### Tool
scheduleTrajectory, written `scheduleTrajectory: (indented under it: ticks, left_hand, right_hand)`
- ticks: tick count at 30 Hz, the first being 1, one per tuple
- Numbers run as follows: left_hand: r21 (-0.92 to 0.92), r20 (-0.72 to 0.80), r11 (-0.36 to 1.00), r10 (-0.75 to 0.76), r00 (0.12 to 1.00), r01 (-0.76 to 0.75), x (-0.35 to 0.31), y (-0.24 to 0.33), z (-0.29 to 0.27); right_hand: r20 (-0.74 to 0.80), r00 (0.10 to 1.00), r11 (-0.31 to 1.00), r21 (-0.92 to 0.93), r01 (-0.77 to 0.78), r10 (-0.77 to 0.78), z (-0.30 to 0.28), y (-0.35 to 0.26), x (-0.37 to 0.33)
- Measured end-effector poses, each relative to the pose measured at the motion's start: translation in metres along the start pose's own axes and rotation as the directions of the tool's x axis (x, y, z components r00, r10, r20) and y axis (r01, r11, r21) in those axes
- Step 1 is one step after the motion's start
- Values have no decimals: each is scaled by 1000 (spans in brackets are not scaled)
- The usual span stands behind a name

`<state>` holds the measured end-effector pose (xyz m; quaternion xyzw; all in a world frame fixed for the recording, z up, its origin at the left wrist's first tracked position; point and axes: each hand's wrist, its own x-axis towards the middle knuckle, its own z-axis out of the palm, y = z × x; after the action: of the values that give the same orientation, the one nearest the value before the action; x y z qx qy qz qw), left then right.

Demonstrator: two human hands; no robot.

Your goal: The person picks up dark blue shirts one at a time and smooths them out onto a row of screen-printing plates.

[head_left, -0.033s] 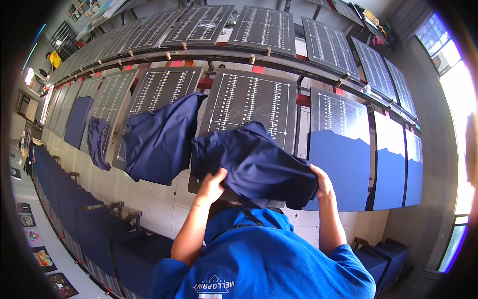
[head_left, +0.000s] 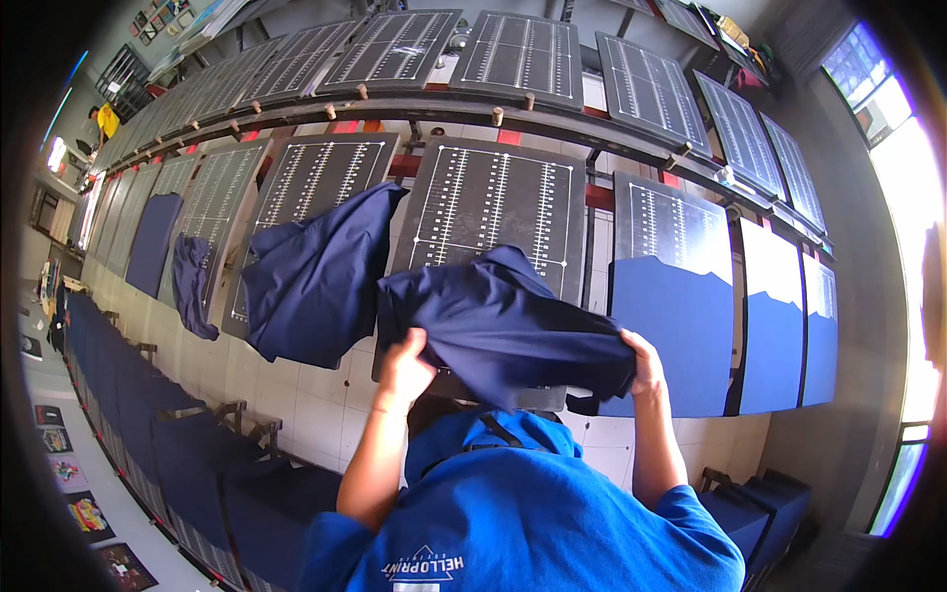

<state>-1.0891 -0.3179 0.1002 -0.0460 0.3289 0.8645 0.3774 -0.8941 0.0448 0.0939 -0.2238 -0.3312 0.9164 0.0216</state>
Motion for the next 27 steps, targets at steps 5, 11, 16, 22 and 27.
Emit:
scheduleTrajectory:
  ticks: [5, 11, 16, 22, 27]
  left_hand:
    - [734, 311, 624, 40, 950, -267, -31, 37, 43]
    - [337, -222, 911, 323, 920, -238, 26, 185, 139]
    - [434, 38, 800, 444, 895, -415, 151, 246, 130]
    - [318, 93, 876, 352, 931, -363, 120, 333, 179]
    - [449, -27, 774, 511, 859, -446, 6, 288, 168]
  right_hand:
    - [208, 871, 894, 40, 446, -444, 28, -19, -34]
    - [-302, 608, 679, -295, 672, -734, 132, -113, -30]
    - [-458, 734, 835, -33, 550, -501, 126, -193, 101]
    - [-133, 695, 706, -72, 704, -707, 203, -229, 51]
    - [-387, 418, 559, -408, 722, -822, 222, -148, -85]
